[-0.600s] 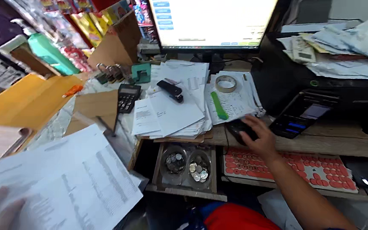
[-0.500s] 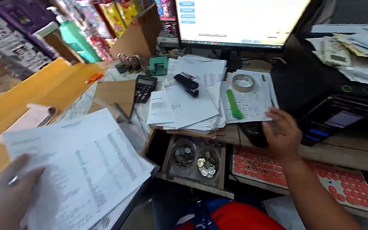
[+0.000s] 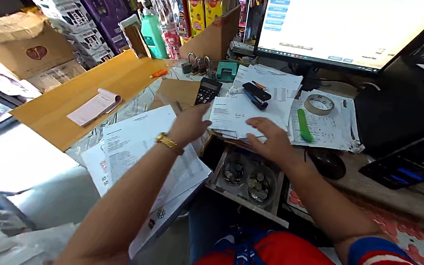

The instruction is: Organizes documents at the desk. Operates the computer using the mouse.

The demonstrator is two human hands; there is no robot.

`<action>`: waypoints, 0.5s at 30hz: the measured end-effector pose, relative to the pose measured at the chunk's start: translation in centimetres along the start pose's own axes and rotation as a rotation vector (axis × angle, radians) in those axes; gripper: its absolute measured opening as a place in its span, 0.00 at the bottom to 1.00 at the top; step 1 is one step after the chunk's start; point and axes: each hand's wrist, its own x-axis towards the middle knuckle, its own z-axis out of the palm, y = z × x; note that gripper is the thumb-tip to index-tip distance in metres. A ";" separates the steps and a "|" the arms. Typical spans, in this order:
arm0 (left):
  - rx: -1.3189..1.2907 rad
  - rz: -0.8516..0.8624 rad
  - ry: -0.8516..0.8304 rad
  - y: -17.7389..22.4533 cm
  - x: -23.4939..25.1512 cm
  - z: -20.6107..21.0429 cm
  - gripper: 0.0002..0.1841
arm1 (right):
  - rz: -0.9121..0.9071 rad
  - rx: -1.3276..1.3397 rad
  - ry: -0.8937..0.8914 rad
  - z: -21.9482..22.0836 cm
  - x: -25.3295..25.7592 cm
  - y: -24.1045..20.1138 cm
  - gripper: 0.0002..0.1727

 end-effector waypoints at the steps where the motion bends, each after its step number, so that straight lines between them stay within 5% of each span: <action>1: -0.031 0.031 0.017 0.0 0.8 1.7 0.29 | 0.001 0.019 -0.007 0.5 -0.3 -0.4 0.20; 5: -0.088 0.105 0.096 -1.1 2.2 6.6 0.28 | 0.107 0.018 0.010 -1.2 -2.4 0.7 0.17; 11: -0.136 0.205 0.193 -2.7 2.4 7.1 0.28 | 0.407 -0.058 0.196 -8.6 -6.8 3.5 0.17; 15: -0.147 0.141 0.090 -2.2 2.1 7.1 0.29 | 0.405 -0.120 0.366 -11.4 -8.2 3.6 0.16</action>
